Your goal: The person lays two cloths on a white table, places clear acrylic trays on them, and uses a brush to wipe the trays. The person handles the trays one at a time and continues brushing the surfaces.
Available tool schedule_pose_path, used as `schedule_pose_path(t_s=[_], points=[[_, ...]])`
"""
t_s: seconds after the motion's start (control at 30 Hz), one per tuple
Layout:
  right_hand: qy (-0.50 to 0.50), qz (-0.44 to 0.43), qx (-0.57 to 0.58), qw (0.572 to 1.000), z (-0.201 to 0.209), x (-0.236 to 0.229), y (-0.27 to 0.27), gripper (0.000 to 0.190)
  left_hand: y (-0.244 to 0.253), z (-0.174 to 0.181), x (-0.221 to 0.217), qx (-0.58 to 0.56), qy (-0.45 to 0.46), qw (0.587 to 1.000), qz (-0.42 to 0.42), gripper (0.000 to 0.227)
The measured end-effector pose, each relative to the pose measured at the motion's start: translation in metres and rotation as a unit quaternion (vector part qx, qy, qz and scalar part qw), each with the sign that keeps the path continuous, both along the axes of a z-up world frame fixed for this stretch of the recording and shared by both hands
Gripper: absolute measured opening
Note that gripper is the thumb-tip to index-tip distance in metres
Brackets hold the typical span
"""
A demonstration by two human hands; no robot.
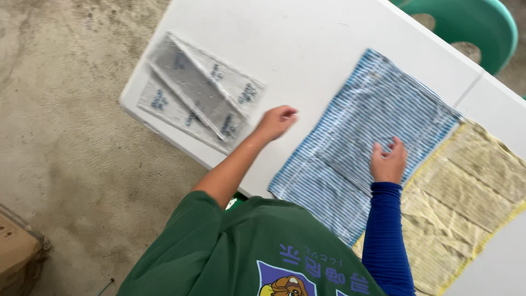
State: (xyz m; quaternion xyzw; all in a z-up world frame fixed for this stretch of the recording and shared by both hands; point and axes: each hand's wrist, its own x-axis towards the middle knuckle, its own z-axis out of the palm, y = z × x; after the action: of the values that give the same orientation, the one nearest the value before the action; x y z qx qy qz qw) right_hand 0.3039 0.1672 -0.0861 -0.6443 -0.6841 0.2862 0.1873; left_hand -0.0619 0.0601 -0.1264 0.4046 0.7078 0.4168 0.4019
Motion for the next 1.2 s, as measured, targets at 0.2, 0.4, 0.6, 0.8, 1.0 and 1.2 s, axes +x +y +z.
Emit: schedule_pose_path(t_s=[0.2, 0.4, 0.6, 0.8, 1.0, 1.2], points=[[0.124, 0.311, 0.059, 0.94, 0.022, -0.236, -0.071, 0.049, -0.152, 0.014, -0.193, -0.101, 0.098, 0.917, 0.372, 0.026], [-0.04, 0.427, 0.089, 0.899, 0.024, -0.416, -0.126, 0.087, -0.192, -0.006, -0.261, -0.206, 0.077, 0.929, 0.299, 0.048], [-0.117, 0.341, 0.022, 0.932, -0.013, -0.501, -0.134, 0.1, -0.141, -0.018, -0.27, -0.222, -0.195, 0.859, 0.417, 0.061], [-0.138, 0.217, -0.119, 0.959, -0.03, -0.517, -0.124, 0.072, -0.128, -0.03, -0.264, -0.259, -0.288, 0.814, 0.432, 0.051], [-0.028, 0.202, -0.281, 0.938, -0.03, -0.495, -0.105, 0.072, -0.129, -0.027, -0.25, -0.013, -0.361, 0.846, 0.392, 0.04], [0.083, 0.267, -0.197, 0.94, 0.01, -0.418, -0.104, 0.123, -0.105, 0.062, -0.204, -0.028, -0.324, 0.914, 0.244, 0.034]])
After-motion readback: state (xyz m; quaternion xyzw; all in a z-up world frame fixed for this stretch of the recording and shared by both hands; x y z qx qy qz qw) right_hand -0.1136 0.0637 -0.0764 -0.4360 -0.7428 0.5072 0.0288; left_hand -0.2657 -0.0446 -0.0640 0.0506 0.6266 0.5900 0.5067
